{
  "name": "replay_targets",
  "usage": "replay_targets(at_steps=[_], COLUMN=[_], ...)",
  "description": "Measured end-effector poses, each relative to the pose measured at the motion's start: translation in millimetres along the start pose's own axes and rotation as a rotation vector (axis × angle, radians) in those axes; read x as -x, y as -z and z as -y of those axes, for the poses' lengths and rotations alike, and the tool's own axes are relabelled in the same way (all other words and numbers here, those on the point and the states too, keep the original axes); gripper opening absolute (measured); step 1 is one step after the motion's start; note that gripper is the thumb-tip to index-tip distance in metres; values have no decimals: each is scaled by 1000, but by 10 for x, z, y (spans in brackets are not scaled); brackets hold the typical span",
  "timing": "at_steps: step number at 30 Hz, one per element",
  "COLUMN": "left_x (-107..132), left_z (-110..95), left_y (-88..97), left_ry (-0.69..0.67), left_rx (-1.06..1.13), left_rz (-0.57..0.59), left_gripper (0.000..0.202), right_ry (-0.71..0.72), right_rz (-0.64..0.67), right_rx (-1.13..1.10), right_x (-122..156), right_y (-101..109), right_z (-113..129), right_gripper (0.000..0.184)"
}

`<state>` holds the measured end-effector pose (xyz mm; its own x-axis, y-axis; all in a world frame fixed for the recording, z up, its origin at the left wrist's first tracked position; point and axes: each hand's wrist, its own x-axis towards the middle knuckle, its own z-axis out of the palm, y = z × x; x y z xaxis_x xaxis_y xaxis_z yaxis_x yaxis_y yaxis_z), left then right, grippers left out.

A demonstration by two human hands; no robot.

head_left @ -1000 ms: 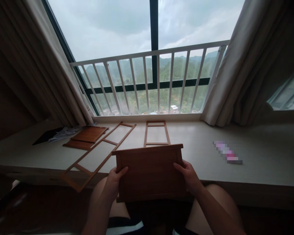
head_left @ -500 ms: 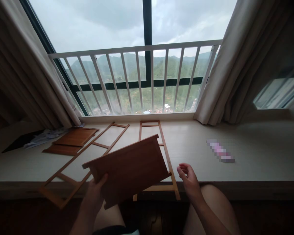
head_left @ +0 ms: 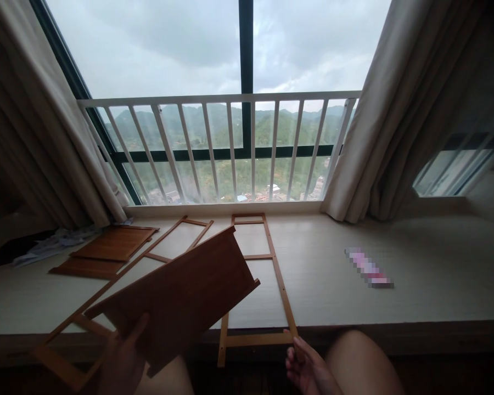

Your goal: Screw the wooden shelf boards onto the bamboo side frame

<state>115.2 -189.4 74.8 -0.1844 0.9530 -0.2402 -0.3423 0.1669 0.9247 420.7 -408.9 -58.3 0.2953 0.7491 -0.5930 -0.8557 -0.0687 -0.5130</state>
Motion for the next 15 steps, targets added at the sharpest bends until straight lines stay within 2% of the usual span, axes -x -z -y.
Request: replay_targets(at_steps=[6,11,15], left_x=[-92,-243,-321], left_z=[71,167,255], left_y=[185,282,294], left_ry=[-39,-74,-154], left_rx=[-141,-190,-247], left_rz=[18,-12,-34], left_gripper=[57,61,66], right_ry=[260,339,540], right_rz=[91,213,217], right_rx=[-14,-162,-217], right_x=[50,119,176], right_y=[9,-51,-246], right_z=[127,229,366], right_gripper=[42,49,33])
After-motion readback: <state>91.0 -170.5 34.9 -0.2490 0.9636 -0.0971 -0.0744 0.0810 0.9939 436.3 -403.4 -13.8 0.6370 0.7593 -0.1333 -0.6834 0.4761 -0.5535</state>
